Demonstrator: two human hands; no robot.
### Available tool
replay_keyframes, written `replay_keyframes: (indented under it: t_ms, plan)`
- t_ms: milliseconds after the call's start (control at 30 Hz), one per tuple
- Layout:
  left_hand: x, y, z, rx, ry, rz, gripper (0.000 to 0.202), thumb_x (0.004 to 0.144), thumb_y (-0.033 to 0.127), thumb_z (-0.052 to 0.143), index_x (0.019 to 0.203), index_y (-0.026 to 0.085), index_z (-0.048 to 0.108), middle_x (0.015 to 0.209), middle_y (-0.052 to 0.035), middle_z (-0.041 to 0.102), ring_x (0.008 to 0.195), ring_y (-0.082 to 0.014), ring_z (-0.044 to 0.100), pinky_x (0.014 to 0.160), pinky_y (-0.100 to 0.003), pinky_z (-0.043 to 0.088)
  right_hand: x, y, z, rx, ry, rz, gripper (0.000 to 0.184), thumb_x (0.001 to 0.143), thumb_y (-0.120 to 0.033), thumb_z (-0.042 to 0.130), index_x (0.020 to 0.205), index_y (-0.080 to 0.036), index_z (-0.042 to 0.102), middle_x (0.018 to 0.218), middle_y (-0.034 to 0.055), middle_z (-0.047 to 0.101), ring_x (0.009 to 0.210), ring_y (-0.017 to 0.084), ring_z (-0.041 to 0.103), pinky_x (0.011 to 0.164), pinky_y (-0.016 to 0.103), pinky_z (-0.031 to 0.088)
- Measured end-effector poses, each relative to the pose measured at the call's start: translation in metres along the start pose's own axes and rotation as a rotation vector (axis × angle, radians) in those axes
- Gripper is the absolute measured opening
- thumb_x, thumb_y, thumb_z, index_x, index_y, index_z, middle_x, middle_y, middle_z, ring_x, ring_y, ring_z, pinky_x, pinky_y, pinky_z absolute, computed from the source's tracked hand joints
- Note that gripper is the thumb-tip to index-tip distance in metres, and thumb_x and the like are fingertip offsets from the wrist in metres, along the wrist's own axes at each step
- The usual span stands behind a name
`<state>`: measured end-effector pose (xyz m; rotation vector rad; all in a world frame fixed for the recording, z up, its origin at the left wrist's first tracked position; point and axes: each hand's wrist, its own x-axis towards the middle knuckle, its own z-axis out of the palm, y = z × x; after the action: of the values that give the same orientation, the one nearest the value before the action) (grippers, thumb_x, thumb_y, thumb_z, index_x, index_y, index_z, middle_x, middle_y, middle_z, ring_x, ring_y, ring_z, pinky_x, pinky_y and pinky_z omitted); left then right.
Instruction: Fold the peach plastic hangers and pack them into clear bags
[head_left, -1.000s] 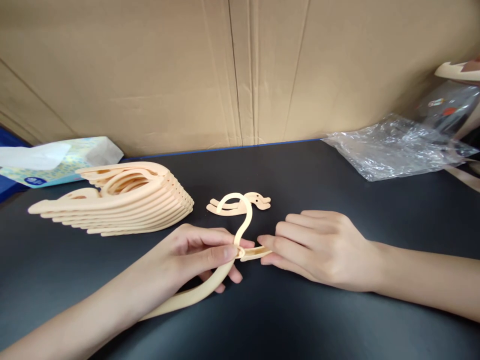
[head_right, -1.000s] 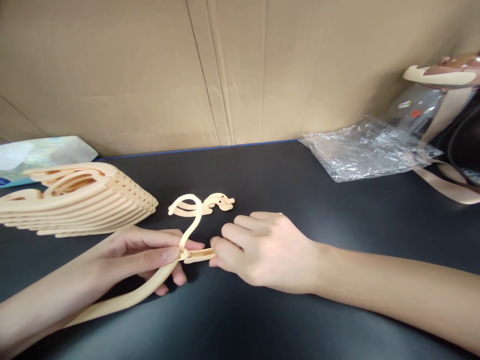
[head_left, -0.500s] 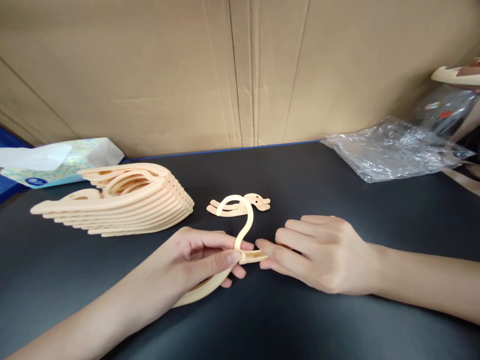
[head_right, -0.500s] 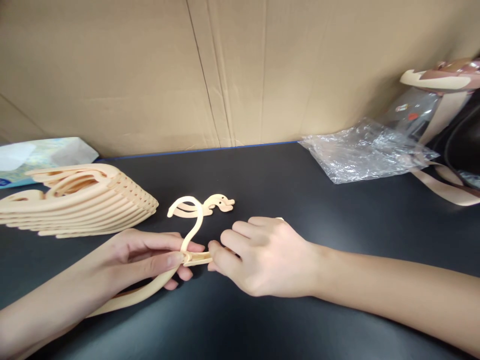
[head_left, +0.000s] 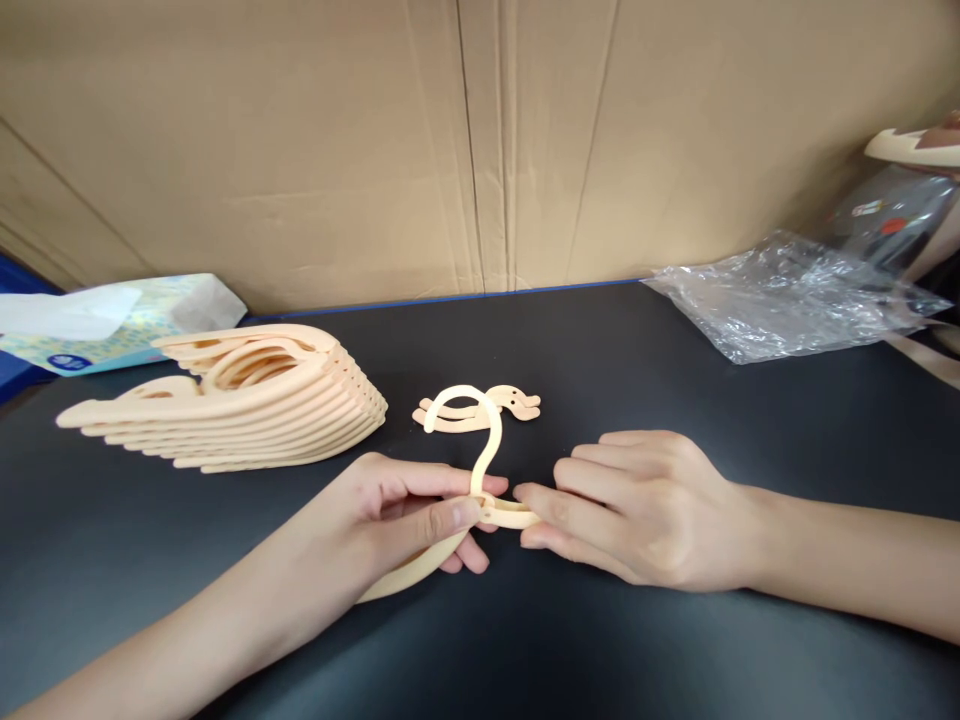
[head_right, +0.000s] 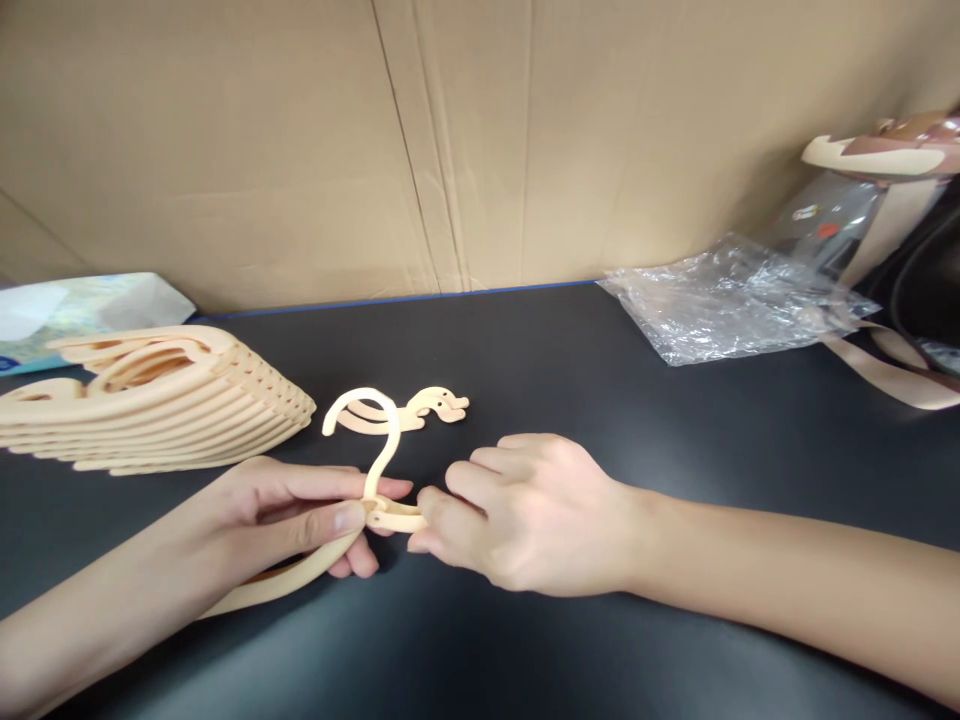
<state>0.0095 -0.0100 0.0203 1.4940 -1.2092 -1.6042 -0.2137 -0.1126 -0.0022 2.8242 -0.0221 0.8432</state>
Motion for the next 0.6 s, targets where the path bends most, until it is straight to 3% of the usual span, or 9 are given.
replay_keyframes:
  t_ms: [167, 367, 600]
  plan:
    - [0.001, -0.008, -0.003, -0.065, -0.040, 0.037, 0.022, 0.089, 0.038, 0.073, 0.106, 0.027, 0.079, 0.084, 0.0015, 0.077, 0.069, -0.0098, 0.071, 0.067, -0.015, 0.055, -0.001, 0.001, 0.000, 0.014, 0.001, 0.002, 0.035, 0.105, -0.030, 0.048, 0.083, -0.017, 0.072, 0.058, -0.0048, 0.055, 0.049, 0.010, 0.044, 0.050, 0.028, 0.031]
    - [0.004, -0.009, -0.002, -0.014, -0.064, 0.046, 0.029, 0.091, 0.047, 0.068, 0.093, 0.020, 0.080, 0.077, 0.0001, 0.073, 0.058, -0.0081, 0.066, 0.057, -0.014, 0.051, -0.003, 0.001, 0.002, 0.042, 0.019, 0.036, 0.033, 0.104, -0.031, 0.051, 0.085, -0.016, 0.073, 0.059, -0.0044, 0.058, 0.049, 0.010, 0.048, 0.048, 0.028, 0.033]
    - [0.005, -0.012, -0.002, 0.058, -0.067, 0.144, 0.031, 0.096, 0.044, 0.061, 0.090, 0.020, 0.079, 0.066, 0.0006, 0.069, 0.054, -0.0080, 0.062, 0.057, -0.015, 0.050, -0.004, 0.001, 0.005, 0.083, 0.013, 0.055, 0.032, 0.104, -0.032, 0.050, 0.089, -0.015, 0.074, 0.060, -0.0042, 0.059, 0.048, 0.010, 0.047, 0.048, 0.030, 0.034]
